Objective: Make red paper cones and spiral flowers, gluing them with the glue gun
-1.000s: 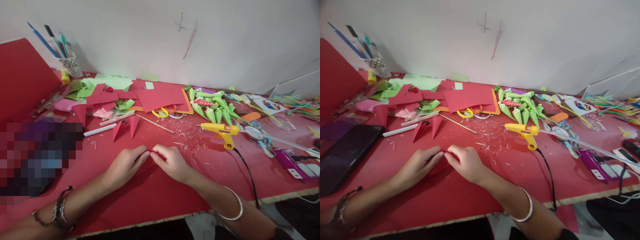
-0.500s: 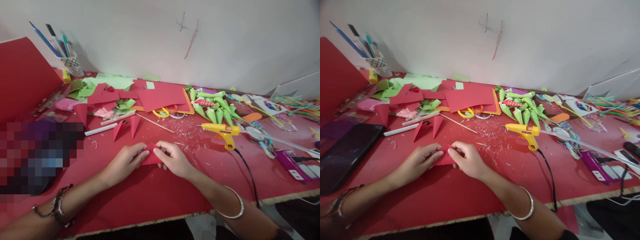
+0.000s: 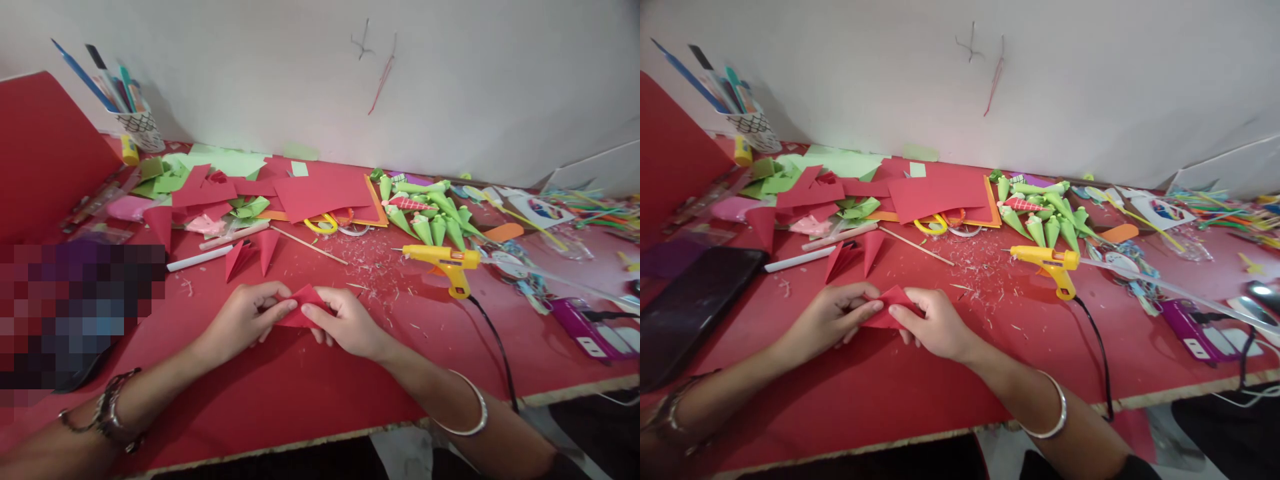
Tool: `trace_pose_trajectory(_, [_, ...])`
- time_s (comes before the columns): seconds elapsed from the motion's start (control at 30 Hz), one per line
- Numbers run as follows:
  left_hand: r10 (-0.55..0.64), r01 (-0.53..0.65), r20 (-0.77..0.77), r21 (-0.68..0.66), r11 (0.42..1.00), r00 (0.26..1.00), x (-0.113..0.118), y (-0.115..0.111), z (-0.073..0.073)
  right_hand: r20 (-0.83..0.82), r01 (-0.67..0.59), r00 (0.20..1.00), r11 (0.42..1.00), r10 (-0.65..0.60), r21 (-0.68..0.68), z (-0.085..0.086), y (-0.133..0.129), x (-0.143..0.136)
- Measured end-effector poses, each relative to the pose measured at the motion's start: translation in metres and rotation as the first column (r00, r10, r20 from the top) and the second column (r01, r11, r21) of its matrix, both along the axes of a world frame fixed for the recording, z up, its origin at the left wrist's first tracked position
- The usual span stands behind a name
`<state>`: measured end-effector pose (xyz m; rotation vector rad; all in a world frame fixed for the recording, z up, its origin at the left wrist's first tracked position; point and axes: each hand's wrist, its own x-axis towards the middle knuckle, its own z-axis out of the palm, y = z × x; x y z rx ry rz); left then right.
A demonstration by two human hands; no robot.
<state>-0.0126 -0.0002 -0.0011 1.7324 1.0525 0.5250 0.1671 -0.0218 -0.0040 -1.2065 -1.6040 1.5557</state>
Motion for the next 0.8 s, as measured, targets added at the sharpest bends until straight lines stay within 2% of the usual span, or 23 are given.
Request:
trace_pose_trajectory(0.13, [0.029,-0.029,-0.009,0.019,0.999,1.000,-0.001,0.002,0.002,-0.067,0.148,0.986,0.986,-0.154,-0.081,-0.001,0.000,0.000])
trace_pose_trajectory(0.2, [0.062,-0.062,-0.002,-0.052,0.997,0.998,-0.002,0.003,0.003,-0.077,0.100,0.991,0.991,-0.107,-0.085,-0.002,0.001,0.000])
trace_pose_trajectory(0.27, [0.115,-0.111,0.028,-0.110,0.988,0.993,-0.003,0.006,0.004,-0.120,0.000,0.993,0.996,-0.010,-0.089,-0.002,0.002,0.001])
trace_pose_trajectory(0.33, [0.171,-0.160,0.101,-0.112,0.981,0.980,-0.005,0.008,0.005,-0.195,-0.059,0.980,0.992,0.037,-0.111,-0.002,0.003,0.000])
trace_pose_trajectory(0.4, [0.178,-0.163,0.180,-0.098,0.982,0.967,-0.005,0.010,0.005,-0.237,-0.059,0.971,0.992,0.031,-0.111,-0.001,0.003,-0.001])
trace_pose_trajectory(0.47, [0.132,-0.116,0.197,-0.088,0.989,0.971,-0.004,0.011,0.005,-0.235,-0.039,0.972,0.995,0.016,-0.092,-0.001,0.003,-0.003])
trace_pose_trajectory(0.53, [0.103,-0.092,0.154,-0.073,0.993,0.983,-0.002,0.010,0.005,-0.231,-0.037,0.973,0.997,0.021,-0.065,-0.001,0.003,-0.003])
trace_pose_trajectory(0.67, [0.150,-0.145,0.059,-0.078,0.986,0.987,-0.003,0.010,0.004,-0.279,0.007,0.960,0.999,0.005,0.042,0.001,0.001,0.001])
trace_pose_trajectory(0.8, [0.106,-0.095,0.052,-0.183,0.978,0.993,-0.007,0.010,0.002,-0.262,-0.019,0.961,0.972,0.082,0.234,0.002,0.001,0.007])
